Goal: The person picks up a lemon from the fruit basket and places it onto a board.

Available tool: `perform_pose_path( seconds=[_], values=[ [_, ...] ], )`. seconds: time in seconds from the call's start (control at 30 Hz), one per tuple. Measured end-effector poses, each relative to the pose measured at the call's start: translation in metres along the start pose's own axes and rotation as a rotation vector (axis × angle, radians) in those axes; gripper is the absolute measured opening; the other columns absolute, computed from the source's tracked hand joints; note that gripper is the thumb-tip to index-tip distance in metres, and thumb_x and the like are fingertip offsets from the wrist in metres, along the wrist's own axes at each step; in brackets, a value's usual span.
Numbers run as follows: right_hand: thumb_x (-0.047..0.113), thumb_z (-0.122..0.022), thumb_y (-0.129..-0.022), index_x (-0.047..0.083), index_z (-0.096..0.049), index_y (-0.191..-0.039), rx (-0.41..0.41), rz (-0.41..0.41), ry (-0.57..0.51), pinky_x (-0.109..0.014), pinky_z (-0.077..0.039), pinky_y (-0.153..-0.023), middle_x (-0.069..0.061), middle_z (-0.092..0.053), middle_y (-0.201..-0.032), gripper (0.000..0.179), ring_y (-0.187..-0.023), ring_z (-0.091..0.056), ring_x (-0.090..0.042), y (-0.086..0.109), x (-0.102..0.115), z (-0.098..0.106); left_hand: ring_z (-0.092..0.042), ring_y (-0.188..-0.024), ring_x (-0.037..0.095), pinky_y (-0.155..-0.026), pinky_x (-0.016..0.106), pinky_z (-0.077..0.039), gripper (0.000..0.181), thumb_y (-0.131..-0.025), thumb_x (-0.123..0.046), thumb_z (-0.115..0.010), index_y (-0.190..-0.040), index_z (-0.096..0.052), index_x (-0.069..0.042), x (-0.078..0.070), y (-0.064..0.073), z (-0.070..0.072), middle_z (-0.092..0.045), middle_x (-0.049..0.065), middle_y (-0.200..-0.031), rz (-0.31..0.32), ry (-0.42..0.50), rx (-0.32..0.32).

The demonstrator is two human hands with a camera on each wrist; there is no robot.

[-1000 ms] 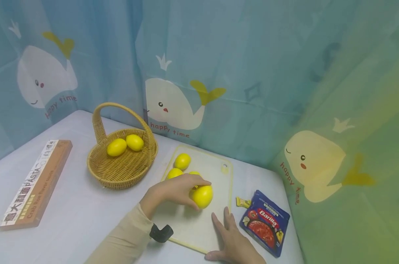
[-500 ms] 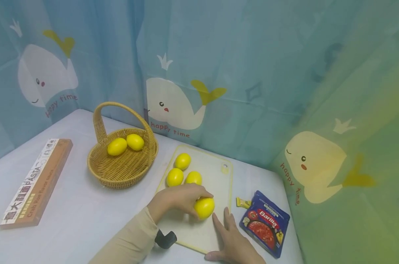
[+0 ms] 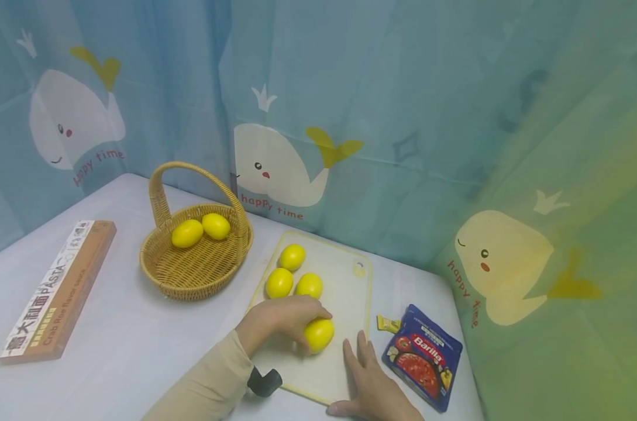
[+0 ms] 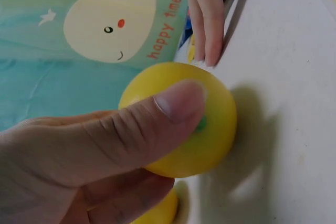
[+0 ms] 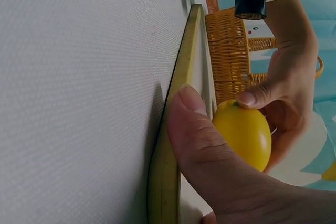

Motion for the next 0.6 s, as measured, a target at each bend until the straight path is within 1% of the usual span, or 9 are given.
perform_pose_path(
  seconds=[0.17,0.33,0.47,0.6],
  values=[
    [0.073,-0.071,-0.05,0.013,-0.028,-0.15,0.009,-0.002,-0.006,-0.066,-0.047,-0.084,-0.027,-0.006,-0.156,0.123,-0.135,-0.022,-0.055,0.0,-0.001,-0.001,-0.053,-0.121,0.008,-0.107,0.025,-0.041,0.073,-0.066,-0.024,-0.085,-0.133,-0.056,-0.022,0.001,0.004,-0.004,-0.058,-0.01,-0.13,0.016,0.014,0.012],
    [0.073,-0.071,-0.051,0.015,-0.028,-0.15,0.007,-0.013,0.01,-0.067,-0.045,-0.085,-0.025,-0.006,-0.157,0.123,-0.135,-0.022,-0.054,0.001,-0.003,0.002,-0.053,-0.122,0.01,-0.108,0.026,-0.04,0.074,-0.067,-0.027,-0.084,-0.134,-0.053,-0.02,0.002,0.01,-0.006,-0.058,-0.007,-0.131,0.005,0.026,-0.029],
    [0.073,-0.07,-0.052,0.013,-0.028,-0.15,-0.002,0.003,0.002,-0.068,-0.045,-0.086,-0.026,-0.006,-0.156,0.122,-0.136,-0.021,-0.054,0.002,-0.002,0.003,-0.05,-0.125,0.013,-0.11,0.03,-0.038,0.074,-0.07,-0.029,-0.082,-0.137,-0.051,-0.02,0.01,0.017,-0.007,-0.055,-0.003,-0.135,0.035,0.046,-0.05],
    [0.074,-0.07,-0.051,0.013,-0.029,-0.15,-0.005,0.012,0.0,-0.068,-0.044,-0.087,-0.027,-0.006,-0.156,0.123,-0.136,-0.019,-0.054,0.001,-0.001,0.002,-0.047,-0.129,0.017,-0.112,0.034,-0.036,0.076,-0.071,-0.029,-0.081,-0.139,-0.048,-0.018,0.018,0.028,-0.007,-0.051,0.001,-0.141,0.06,0.096,-0.068]
  ],
)
Point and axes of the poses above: each hand's wrist, its own y-axis away from the middle knuckle, its own z-axis out of the back of the hand, x = y × z, the point moved 10 cm from there along -y, towards the middle knuckle
